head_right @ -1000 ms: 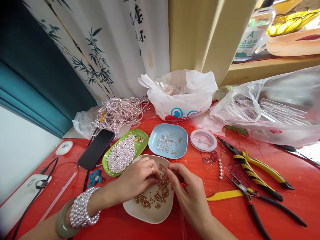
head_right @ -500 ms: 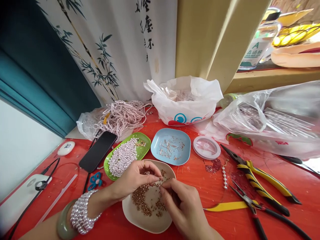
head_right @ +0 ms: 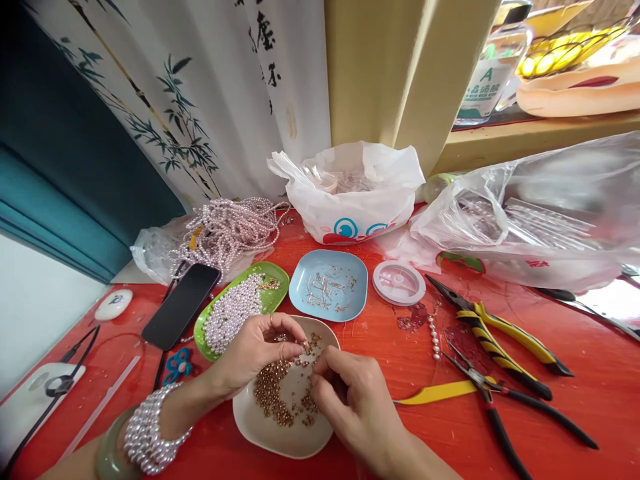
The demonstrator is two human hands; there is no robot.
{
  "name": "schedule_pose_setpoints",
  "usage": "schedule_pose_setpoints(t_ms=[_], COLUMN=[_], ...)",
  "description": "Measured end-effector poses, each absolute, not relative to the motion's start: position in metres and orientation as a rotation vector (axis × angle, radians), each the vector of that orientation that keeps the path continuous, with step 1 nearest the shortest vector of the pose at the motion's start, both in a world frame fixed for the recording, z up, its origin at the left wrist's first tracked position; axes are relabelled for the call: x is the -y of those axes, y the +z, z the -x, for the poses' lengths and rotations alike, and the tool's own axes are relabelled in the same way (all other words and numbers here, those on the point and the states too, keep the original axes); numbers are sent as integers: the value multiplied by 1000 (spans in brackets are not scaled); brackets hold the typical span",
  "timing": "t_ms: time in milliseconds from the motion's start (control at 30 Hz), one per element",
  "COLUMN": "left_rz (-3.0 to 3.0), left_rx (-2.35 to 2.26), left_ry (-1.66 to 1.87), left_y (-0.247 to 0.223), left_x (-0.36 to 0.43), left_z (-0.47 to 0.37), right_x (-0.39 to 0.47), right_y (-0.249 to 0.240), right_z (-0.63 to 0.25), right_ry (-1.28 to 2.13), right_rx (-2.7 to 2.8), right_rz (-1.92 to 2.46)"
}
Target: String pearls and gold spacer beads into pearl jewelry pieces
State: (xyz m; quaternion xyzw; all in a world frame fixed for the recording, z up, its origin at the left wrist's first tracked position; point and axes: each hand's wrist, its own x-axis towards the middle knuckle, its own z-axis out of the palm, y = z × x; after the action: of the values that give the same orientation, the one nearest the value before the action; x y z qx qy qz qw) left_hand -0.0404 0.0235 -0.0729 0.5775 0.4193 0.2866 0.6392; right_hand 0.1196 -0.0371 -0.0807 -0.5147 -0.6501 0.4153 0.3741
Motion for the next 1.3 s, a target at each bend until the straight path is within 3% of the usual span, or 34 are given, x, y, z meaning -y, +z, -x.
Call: schedule_pose_setpoints(t_ms=[267,500,733,967,1100,1300], left_rz=[-1875,-2317,-2382,-2442,-2233,-1262], left_rx=[-1068,-1394,-1497,-1504,-1483,-979], left_ry=[482,635,395,337,521,532], left_y=[-60,-48,-60,-66,-61,-56], left_x=[-21,-56,-75,-78,-69,-34], left_z=[42,77,92,94,87,56], right_x=[36,37,39,38,38,40], right_y=[-80,-83,-86,-82,-82,-78], right_z=[-122,-123,-124,-123,-122,-120], right_ry=[1164,1082,823,796,807,926], right_rx=[1616,1645,1709,1706,1697,1666], right_rz=[1322,1315,1265,1274,1268,1233])
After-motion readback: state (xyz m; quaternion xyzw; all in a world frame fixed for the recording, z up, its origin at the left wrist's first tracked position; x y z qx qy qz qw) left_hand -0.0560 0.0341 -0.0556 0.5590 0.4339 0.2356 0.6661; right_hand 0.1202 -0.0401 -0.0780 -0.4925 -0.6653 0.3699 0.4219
